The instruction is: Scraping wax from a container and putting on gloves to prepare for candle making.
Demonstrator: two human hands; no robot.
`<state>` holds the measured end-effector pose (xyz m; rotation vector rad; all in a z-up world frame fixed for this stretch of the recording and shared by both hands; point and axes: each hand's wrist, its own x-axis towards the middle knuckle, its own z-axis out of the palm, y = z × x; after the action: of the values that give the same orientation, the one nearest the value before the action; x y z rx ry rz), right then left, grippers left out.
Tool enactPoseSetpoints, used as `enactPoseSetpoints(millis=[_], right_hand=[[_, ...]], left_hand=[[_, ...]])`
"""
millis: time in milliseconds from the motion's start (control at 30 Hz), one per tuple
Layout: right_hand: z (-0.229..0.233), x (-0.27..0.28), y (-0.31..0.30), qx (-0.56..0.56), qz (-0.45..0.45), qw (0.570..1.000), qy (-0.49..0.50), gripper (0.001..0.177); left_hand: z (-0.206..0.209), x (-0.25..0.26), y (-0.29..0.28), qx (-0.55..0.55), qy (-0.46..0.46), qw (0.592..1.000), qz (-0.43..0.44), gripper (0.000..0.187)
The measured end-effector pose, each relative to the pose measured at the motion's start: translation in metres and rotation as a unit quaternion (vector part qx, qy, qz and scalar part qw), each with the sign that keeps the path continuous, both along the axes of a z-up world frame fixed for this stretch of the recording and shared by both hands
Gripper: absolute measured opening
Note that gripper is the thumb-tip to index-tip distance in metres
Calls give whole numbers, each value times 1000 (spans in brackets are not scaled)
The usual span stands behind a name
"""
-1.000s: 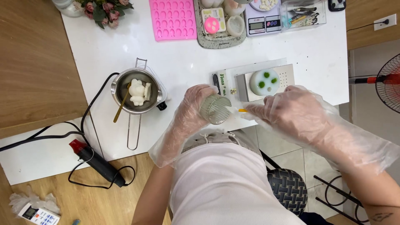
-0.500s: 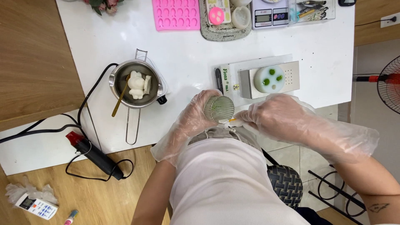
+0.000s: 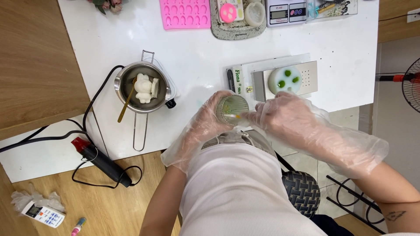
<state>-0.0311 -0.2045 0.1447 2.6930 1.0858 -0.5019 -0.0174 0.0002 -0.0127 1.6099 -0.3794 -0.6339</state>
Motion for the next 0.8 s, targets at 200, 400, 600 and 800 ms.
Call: enactPoseSetpoints(millis=[200,400,600,800], right_hand=[[16,-9,-11,77,-26,995,-57,49],[35,-23,-17,45,-33,996,-67,51],[41,-29,-28,51,-43,996,-62,58],[13,-27,-41,303,-378,870,93,5]], left_hand=[[-6,-1,0,-57,41,997,20,74],[-10,-3,2,-86,33,994,53,77],[-4,-3,0,-34,53,997,37,79],[-19,-10,-5,-132,41,990,36,78]])
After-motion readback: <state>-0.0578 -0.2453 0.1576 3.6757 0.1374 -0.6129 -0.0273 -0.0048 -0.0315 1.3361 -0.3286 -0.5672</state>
